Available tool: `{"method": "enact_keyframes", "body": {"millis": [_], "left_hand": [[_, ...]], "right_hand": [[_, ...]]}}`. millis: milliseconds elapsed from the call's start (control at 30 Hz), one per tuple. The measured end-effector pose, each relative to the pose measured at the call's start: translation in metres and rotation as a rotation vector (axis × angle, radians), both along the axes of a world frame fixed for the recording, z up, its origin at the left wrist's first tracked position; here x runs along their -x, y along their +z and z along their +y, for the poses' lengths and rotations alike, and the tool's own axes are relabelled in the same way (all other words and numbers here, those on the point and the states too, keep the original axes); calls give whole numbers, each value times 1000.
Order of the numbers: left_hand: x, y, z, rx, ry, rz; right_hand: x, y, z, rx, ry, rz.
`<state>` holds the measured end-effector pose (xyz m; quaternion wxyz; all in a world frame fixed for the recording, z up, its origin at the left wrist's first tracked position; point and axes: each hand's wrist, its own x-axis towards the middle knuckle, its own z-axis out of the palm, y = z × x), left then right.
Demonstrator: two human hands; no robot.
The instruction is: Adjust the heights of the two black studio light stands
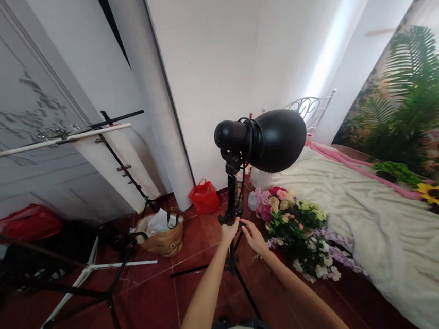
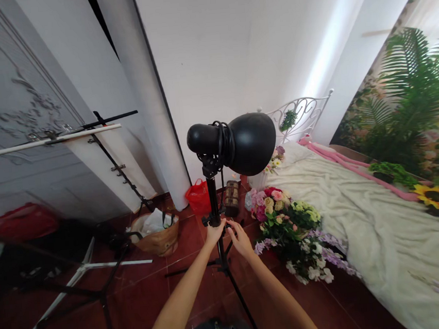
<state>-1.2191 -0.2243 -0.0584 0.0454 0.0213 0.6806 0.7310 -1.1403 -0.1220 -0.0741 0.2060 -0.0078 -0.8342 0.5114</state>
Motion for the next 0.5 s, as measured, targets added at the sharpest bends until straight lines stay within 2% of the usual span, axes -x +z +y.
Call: {"method": "enact_keyframes", "body": {"millis": [133, 333, 500], "left_hand": [[0, -3, 0, -5, -7, 31], [0, -2, 2, -2, 2, -18], [-3, 7, 2, 29, -3, -2]], "right_hand": [[9, -5, 0, 42, -28, 6], [28, -10, 1, 118, -94, -134], [34, -5, 6, 206, -19, -445]]}}
